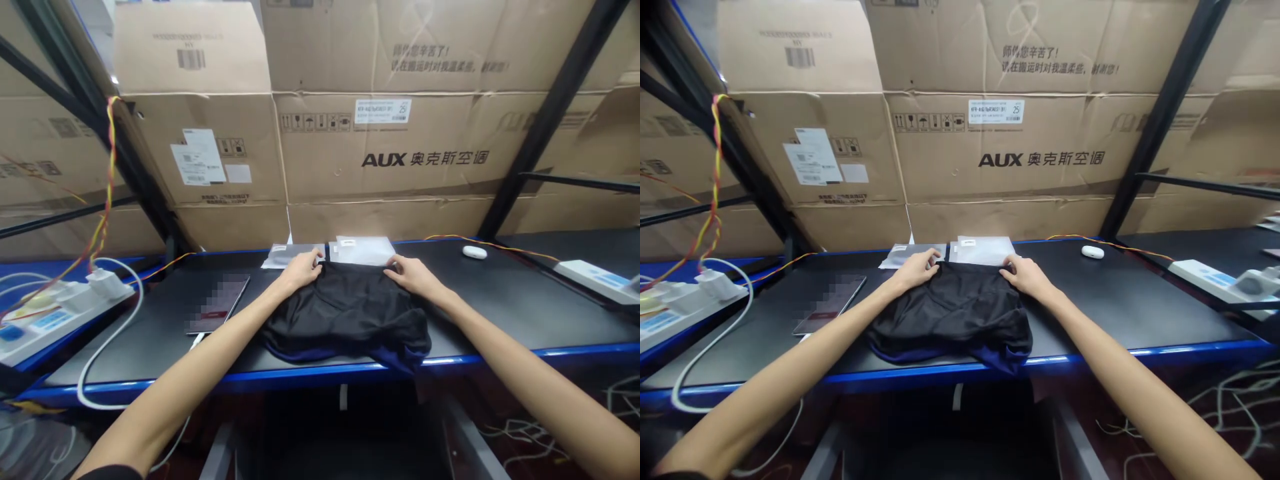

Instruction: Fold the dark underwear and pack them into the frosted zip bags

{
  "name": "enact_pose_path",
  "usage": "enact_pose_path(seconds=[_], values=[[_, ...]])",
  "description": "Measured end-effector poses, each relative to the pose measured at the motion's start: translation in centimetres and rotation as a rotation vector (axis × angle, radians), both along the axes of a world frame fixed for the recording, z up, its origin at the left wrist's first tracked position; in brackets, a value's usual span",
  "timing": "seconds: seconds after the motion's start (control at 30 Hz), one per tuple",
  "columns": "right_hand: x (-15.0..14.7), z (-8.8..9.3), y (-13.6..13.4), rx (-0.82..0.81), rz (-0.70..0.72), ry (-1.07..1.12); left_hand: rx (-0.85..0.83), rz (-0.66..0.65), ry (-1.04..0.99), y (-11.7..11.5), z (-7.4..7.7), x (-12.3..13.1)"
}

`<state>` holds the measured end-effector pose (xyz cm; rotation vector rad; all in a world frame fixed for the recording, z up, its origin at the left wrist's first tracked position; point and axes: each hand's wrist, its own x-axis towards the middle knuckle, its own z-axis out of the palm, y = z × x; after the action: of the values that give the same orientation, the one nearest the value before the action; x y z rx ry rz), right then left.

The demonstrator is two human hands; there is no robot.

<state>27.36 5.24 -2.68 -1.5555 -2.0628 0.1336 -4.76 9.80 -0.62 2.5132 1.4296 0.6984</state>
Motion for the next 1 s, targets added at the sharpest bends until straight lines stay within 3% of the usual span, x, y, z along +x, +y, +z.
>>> enact_pose_path(seconds=[0.13,0.23,0.4,0.53,0.7,1.0], values=[[-0.3,0.9,-0.4,0.113,0.002,-0.030,0.089,-0.091,-0.033,-1.8,1.2,-0.6],[-1.6,2.3,-1.4,0.163,0.118,0.023,0.074,-0.235,-0.023,-3.8,2.2,-1.1],[-4.8,3.4,-3.9,-0.147,0.419,-0.033,-0.082,-0.390,0.175,-6.7,1.9,-1.7],[-5.8,2.2,-4.6,-0.325,0.480,-0.215,-0.197,-0.354,0.306,-7.6,0.6,-1.7],[-5.5,1.1,-4.4,-0.318,0.505,-0.278,-0.144,-0.335,0.316,-7.7,-0.3,-1.8],[-5.3,0.9,-4.4,-0.298,0.494,-0.218,-0.054,-0.331,0.282,-7.4,-0.5,-2.0]])
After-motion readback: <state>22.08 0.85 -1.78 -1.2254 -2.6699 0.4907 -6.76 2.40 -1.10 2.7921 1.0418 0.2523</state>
